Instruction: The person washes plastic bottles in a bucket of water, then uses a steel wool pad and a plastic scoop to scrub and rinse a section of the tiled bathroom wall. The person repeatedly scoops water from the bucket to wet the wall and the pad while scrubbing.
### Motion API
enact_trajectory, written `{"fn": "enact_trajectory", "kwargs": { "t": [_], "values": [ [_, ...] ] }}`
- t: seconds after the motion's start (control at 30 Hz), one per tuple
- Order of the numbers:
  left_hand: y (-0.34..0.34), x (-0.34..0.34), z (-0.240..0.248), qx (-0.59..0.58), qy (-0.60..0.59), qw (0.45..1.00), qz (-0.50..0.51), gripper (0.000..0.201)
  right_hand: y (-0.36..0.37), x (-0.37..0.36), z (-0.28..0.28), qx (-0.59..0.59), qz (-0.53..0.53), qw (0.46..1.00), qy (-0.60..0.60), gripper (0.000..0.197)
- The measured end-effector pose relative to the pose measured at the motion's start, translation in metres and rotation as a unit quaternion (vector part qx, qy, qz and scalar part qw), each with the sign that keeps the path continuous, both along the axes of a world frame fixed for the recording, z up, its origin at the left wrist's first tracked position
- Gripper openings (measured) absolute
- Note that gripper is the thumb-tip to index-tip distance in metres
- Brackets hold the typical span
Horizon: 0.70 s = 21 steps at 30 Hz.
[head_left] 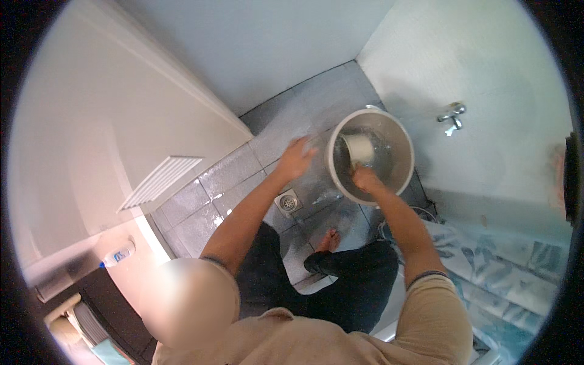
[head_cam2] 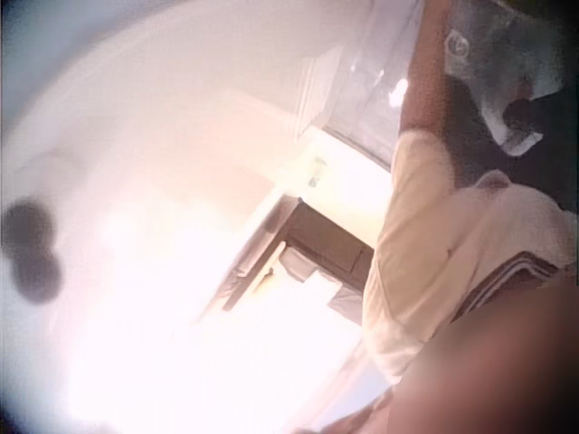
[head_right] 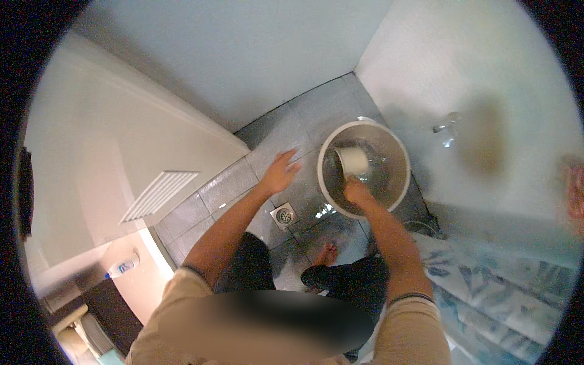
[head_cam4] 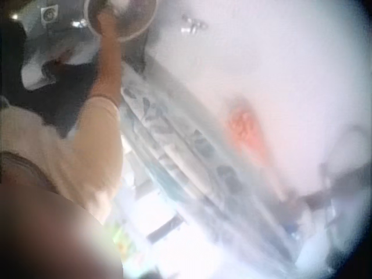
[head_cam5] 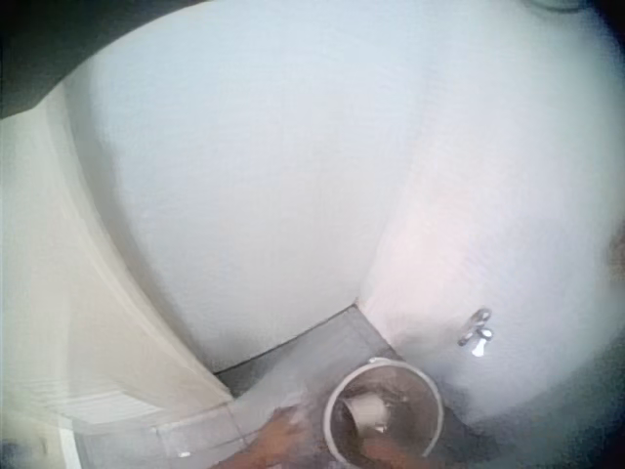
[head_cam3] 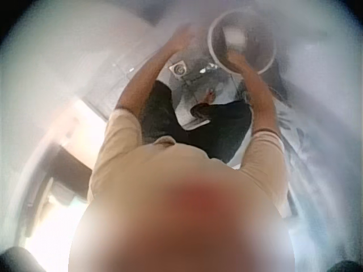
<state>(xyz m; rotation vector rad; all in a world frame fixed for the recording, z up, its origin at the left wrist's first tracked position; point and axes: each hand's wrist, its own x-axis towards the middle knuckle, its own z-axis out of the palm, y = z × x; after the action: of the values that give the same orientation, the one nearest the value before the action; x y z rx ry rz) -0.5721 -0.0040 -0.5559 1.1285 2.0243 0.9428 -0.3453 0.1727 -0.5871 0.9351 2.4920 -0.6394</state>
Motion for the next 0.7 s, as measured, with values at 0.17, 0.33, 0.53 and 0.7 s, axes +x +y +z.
{"fn": "enact_trajectory", "kwargs": {
  "t": [0.17,0.33,0.53,0.7],
  "values": [
    [-0.268,-0.025,0.023,-0.167,0.05,0.985,0.009,0.044,-0.007,0.001,0.064,-0.414,-0.583,0.685,0.138,0.022],
    [-0.557,0.022,0.128,-0.45,-0.005,0.892,0.042,0.025,0.006,0.015,0.203,-0.453,-0.609,0.598,0.258,0.004],
    [-0.68,0.061,0.24,-0.505,-0.272,0.781,0.246,0.024,0.061,0.023,0.39,-0.426,-0.576,0.573,0.397,0.008],
    [-0.598,0.028,0.294,-0.301,-0.234,0.91,0.163,0.038,0.041,0.046,0.515,-0.323,-0.562,0.623,0.437,0.013]
  ]
}}
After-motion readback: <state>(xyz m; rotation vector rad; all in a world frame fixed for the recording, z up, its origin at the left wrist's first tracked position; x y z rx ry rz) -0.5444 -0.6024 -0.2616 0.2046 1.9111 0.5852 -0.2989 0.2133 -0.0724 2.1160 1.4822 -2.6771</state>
